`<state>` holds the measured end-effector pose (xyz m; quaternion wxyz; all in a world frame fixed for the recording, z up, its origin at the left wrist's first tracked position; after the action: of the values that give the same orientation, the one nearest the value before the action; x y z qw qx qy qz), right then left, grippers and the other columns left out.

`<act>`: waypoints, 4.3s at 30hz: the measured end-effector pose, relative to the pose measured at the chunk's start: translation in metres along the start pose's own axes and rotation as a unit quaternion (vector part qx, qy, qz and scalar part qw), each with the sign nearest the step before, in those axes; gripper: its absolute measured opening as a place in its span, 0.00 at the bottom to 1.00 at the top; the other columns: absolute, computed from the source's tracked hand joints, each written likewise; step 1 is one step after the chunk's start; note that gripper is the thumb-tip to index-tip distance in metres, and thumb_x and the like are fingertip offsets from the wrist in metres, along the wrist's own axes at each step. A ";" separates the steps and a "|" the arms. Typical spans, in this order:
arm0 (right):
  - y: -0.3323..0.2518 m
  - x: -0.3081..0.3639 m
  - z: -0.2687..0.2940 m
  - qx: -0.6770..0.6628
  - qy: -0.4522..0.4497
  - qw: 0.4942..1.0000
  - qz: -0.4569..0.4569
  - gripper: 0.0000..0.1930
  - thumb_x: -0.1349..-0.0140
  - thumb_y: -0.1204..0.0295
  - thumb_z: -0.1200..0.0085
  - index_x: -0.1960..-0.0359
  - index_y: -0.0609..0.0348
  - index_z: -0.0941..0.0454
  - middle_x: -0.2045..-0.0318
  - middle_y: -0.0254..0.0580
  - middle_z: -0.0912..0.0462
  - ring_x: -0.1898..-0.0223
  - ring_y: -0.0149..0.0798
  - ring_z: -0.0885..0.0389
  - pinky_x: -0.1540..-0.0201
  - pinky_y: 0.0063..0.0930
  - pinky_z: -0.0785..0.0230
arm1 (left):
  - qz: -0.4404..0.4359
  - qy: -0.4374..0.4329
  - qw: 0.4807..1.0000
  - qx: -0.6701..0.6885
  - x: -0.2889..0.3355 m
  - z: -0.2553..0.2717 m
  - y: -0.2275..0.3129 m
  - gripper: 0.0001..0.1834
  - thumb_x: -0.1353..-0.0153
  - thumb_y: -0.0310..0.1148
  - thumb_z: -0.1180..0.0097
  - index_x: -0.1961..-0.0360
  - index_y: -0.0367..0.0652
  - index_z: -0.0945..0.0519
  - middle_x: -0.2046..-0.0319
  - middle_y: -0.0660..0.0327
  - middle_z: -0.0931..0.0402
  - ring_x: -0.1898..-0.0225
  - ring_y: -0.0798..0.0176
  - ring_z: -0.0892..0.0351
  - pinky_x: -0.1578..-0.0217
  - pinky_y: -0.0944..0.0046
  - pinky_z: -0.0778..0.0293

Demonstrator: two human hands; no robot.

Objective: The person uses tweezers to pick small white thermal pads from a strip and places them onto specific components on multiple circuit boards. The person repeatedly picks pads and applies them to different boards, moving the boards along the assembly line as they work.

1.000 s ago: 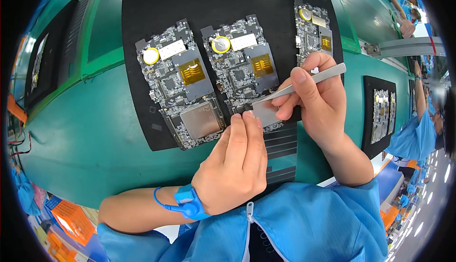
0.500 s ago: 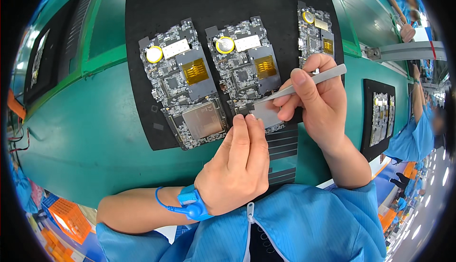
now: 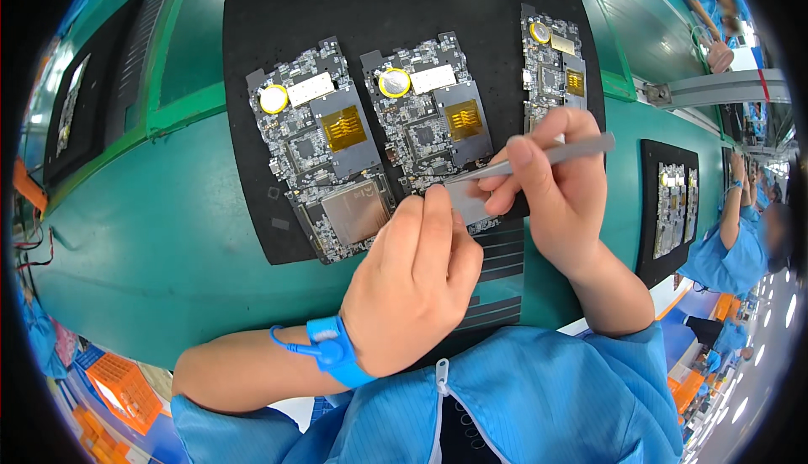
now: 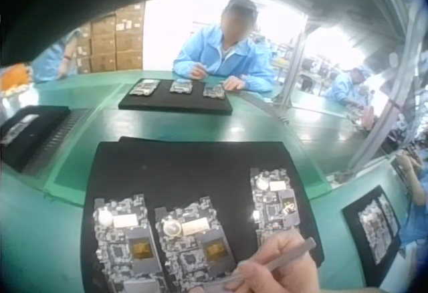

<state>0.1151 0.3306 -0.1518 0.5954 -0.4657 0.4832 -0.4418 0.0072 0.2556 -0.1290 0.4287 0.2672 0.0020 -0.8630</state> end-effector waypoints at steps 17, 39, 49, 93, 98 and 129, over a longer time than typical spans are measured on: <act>-0.031 0.020 -0.022 0.086 -0.076 0.976 0.183 0.06 0.43 0.83 0.44 0.72 0.66 0.30 0.72 0.53 0.17 0.67 0.41 0.14 0.68 0.27 0.23 | -0.070 -0.039 0.993 -0.087 0.014 -0.005 0.017 0.21 0.57 0.29 0.48 0.63 0.22 0.21 0.57 0.38 0.26 0.52 0.42 0.27 0.50 0.59 0.25; 0.019 0.134 0.034 -0.021 0.061 0.993 -0.095 0.11 0.34 0.79 0.54 0.60 0.62 0.45 0.73 0.48 0.21 0.77 0.28 0.19 0.75 0.17 0.24 | -0.228 -0.180 0.952 0.091 0.067 -0.013 0.070 0.19 0.53 0.29 0.47 0.60 0.27 0.21 0.56 0.46 0.25 0.53 0.51 0.25 0.53 0.61 0.26; 0.029 0.134 0.039 -0.093 0.065 0.984 -0.138 0.10 0.33 0.77 0.54 0.60 0.62 0.44 0.72 0.49 0.21 0.77 0.28 0.19 0.75 0.16 0.24 | -0.243 -0.182 0.950 0.073 0.068 -0.014 0.073 0.18 0.52 0.29 0.47 0.61 0.28 0.20 0.56 0.46 0.24 0.53 0.52 0.25 0.53 0.62 0.25; 0.005 -0.014 -0.086 -0.071 -0.037 0.994 -0.073 0.10 0.32 0.72 0.53 0.59 0.62 0.42 0.77 0.44 0.21 0.81 0.27 0.21 0.78 0.15 0.27 | -0.016 -0.054 0.980 -0.191 0.051 0.013 -0.026 0.18 0.47 0.30 0.45 0.61 0.23 0.21 0.58 0.40 0.25 0.56 0.47 0.23 0.58 0.60 0.22; 0.004 -0.015 -0.086 -0.064 -0.034 0.995 -0.068 0.10 0.32 0.72 0.53 0.59 0.62 0.42 0.77 0.44 0.21 0.81 0.27 0.21 0.78 0.15 0.26 | -0.009 -0.045 0.984 -0.173 0.050 0.015 -0.027 0.17 0.47 0.29 0.45 0.61 0.24 0.21 0.59 0.41 0.24 0.57 0.48 0.23 0.60 0.61 0.22; -0.027 0.007 -0.097 0.027 -0.103 0.977 0.186 0.07 0.38 0.81 0.49 0.72 0.65 0.35 0.74 0.50 0.18 0.76 0.29 0.18 0.73 0.19 0.25 | 0.023 -0.059 0.988 -0.138 0.058 0.016 -0.030 0.22 0.52 0.28 0.49 0.57 0.22 0.23 0.55 0.39 0.27 0.52 0.42 0.27 0.50 0.60 0.26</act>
<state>0.0182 0.3070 -0.1360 0.7261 -0.3944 0.4854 -0.2857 -0.0510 0.2281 -0.1494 0.4807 0.1537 0.0899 -0.8586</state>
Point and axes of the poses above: each hand's wrist, its own x-axis away from the middle knuckle, its own z-axis out of the back of the hand, y = z × x, the point moved 10 cm from there along -x, towards the middle knuckle
